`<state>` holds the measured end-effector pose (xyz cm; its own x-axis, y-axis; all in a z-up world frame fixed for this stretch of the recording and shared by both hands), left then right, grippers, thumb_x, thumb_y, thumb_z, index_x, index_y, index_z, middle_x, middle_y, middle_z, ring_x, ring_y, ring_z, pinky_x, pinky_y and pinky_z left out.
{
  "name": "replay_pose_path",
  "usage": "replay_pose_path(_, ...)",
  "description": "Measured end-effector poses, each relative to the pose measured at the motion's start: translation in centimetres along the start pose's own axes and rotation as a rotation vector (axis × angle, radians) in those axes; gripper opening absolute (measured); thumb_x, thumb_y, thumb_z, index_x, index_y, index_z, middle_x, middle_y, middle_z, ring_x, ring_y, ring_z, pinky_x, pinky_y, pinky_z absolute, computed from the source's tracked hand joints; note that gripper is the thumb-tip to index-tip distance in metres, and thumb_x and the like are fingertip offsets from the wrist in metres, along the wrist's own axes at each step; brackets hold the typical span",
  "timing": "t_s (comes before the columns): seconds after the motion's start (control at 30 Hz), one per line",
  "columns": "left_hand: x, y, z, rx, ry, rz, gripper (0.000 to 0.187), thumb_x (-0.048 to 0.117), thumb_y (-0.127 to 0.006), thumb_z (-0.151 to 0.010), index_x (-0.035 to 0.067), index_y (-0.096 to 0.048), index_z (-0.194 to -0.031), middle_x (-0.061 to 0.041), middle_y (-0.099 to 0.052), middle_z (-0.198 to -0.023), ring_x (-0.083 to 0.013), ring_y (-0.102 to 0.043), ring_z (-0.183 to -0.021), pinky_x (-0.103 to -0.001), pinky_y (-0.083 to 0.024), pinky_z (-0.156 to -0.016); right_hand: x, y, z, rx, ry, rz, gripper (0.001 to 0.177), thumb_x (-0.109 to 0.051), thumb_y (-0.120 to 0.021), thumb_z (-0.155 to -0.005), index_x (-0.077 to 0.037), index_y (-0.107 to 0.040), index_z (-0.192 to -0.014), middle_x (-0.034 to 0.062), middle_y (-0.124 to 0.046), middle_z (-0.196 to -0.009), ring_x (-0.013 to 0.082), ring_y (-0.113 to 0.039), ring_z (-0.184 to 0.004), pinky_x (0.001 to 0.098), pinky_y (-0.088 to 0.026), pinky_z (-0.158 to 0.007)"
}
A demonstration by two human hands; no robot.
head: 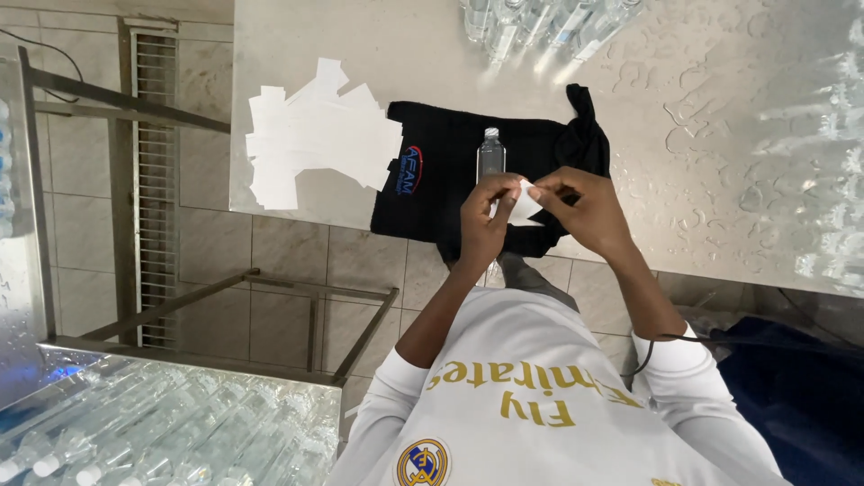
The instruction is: The person repeatedly picks up a clear plastic water bottle, wraps a rectangular paper label around its body, and places the labeled bottle onto a metal table among other bottles. The person uses both hands to smooth the label and position the bottle.
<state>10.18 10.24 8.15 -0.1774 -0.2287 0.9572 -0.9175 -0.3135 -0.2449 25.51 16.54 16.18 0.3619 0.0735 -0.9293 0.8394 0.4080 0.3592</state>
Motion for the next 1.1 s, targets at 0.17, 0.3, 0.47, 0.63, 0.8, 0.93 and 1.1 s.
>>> replay_pose_path(0.17,0.8,2.4,1.8,0.19,0.023,-0.052,0.025,0.026,-0.059,-0.117,0.005,-0.07,-0.125,-0.015,-0.072,-0.125,-0.0264,-0.073,-0.117,-0.043,-0.056,-0.105,4.4,-1.1,1.0,0.152,-0.118,-0.214,0.011,-0.011,-0.08,-0.11,-0.001,-0.078,-0.114,0.0134,-0.073,-0.089,0.0174,-0.072,-0.08,0.0352,-0.065,-0.078)
replay_pose_path(0.3,3.4,0.1,3.3,0.023,0.051,-0.039,0.043,0.034,-0.055,-0.119,0.002,-0.066,-0.146,-0.019,-0.068,-0.151,-0.0325,-0.061,-0.146,-0.048,-0.047,-0.123,4.6,-2.9,1.9,0.26,-0.115,-0.285,0.016,-0.006,-0.083,-0.106,0.005,-0.076,-0.115,0.0174,-0.073,-0.09,0.0207,-0.076,-0.077,0.0365,-0.069,-0.074)
replay_pose_path(0.47,2.1,-0.9,3.0,-0.018,0.131,0.045,0.045,0.023,-0.062,-0.117,0.005,-0.059,-0.158,-0.015,-0.068,-0.15,-0.0275,-0.063,-0.143,-0.043,-0.048,-0.122,2.7,-4.7,2.4,0.194,0.026,-0.18,0.007,0.001,-0.084,-0.103,0.0,-0.082,-0.11,0.0137,-0.073,-0.089,0.0157,-0.072,-0.089,0.0339,-0.061,-0.074)
replay_pose_path(0.63,1.8,0.5,2.3,0.098,0.237,0.096,0.03,0.021,-0.057,-0.12,0.005,-0.077,-0.137,-0.015,-0.081,-0.127,-0.0215,-0.073,-0.127,-0.037,-0.054,-0.115,2.0,-5.6,2.1,0.118,0.024,-0.209,0.008,0.0,-0.082,-0.104,-0.001,-0.083,-0.112,0.0145,-0.072,-0.088,0.0175,-0.071,-0.087,0.036,-0.064,-0.076)
replay_pose_path(0.8,-2.5,3.8,1.7,0.329,0.347,0.178,0.043,0.04,-0.064,-0.115,0.002,-0.081,-0.125,-0.018,-0.084,-0.111,-0.0254,-0.08,-0.108,-0.033,-0.063,-0.095,5.1,-6.9,1.7,0.143,-0.16,-0.38,0.015,-0.007,-0.081,-0.106,0.0,-0.078,-0.119,0.0125,-0.072,-0.093,0.0164,-0.071,-0.083,0.0376,-0.068,-0.078)
replay_pose_path(0.93,-11.0,15.0,-2.2,0.537,0.241,0.299,0.061,0.058,-0.068,-0.109,0.0,-0.077,-0.128,-0.025,-0.081,-0.115,-0.0356,-0.08,-0.106,-0.042,-0.064,-0.094,6.0,-4.6,1.2,0.257,-0.233,-0.476,0.011,-0.008,-0.073,-0.111,-0.002,-0.073,-0.121,0.0064,-0.066,-0.1,0.015,-0.072,-0.089,0.0336,-0.07,-0.082)
replay_pose_path(1.1,-15.5,31.7,-10.9,0.904,0.207,-0.383,0.04,0.044,-0.056,-0.107,0.018,-0.086,-0.106,0.0,-0.089,-0.111,-0.019,-0.08,-0.116,-0.039,-0.062,-0.097,8.0,0.1,1.3,0.53,-0.388,-0.628,0.024,-0.032,-0.081,-0.103,-0.016,-0.069,-0.116,0.0004,-0.066,-0.123,0.0179,-0.068,-0.116,0.0256,-0.067,-0.083)
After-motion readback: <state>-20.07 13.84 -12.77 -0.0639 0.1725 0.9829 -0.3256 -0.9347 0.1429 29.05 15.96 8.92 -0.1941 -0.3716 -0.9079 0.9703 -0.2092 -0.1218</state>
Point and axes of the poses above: each hand's wrist, its own z-axis away from the middle knuckle, its own y-axis out of the back of the hand, x = y × z, the point moved 4 cm from there along -z, towards the middle knuckle
